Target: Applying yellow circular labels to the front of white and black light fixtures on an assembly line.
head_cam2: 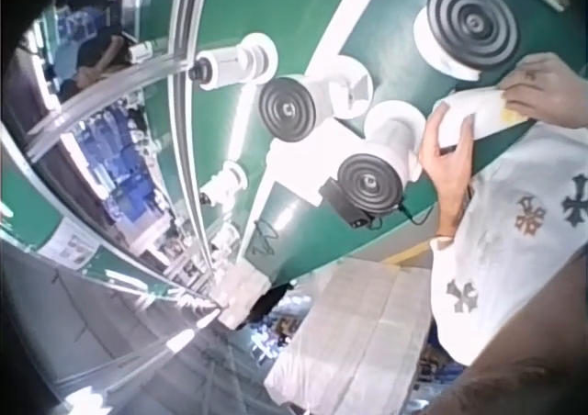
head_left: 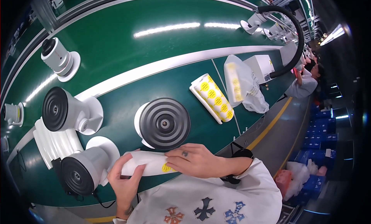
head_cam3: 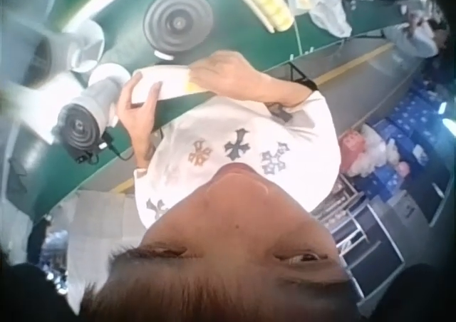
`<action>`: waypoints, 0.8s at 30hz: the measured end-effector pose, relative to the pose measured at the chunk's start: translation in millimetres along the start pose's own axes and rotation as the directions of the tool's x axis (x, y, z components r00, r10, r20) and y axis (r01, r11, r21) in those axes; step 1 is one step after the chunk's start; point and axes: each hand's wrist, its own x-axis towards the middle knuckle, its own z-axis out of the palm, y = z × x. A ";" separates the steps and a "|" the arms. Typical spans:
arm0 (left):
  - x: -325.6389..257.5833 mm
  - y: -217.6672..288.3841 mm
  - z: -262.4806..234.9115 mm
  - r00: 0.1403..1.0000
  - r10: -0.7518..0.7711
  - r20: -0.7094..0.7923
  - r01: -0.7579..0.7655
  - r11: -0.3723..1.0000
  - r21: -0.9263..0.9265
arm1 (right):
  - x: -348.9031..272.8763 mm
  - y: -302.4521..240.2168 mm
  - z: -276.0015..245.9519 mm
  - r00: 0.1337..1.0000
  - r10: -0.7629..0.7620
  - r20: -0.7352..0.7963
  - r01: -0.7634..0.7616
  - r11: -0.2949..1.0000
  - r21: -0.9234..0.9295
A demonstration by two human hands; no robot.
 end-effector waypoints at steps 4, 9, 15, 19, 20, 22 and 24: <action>2.2 -7.2 -3.2 0.983 0.180 0.038 -0.177 0.982 -0.070 | 8.8 0.6 -10.9 0.987 0.157 -0.025 -0.149 0.968 0.201; 6.7 -0.4 1.6 0.986 0.117 0.122 -0.091 0.976 -0.200 | 7.0 4.9 -17.3 0.966 0.246 -0.080 -0.208 0.923 0.323; 6.1 8.6 -0.5 0.992 0.108 0.072 -0.112 0.992 0.058 | 0.8 8.7 -11.5 0.975 0.155 -0.157 -0.103 0.949 0.299; 7.8 7.2 -2.7 0.981 0.147 0.128 -0.165 0.976 0.142 | 2.9 6.2 -12.8 0.973 0.103 -0.205 -0.059 0.976 0.208; 7.0 9.0 -4.0 0.982 0.144 0.120 -0.161 0.976 0.146 | 4.4 6.0 -13.0 0.974 0.058 -0.221 -0.022 0.986 0.163; 8.3 10.2 -3.6 0.981 0.133 0.140 -0.149 0.983 0.108 | 3.1 5.8 -13.3 0.972 0.021 -0.235 0.005 0.994 0.109; 9.3 9.2 -1.9 0.981 0.132 0.144 -0.145 0.986 0.077 | 0.8 6.1 -13.5 0.959 -0.018 -0.284 0.033 0.998 0.049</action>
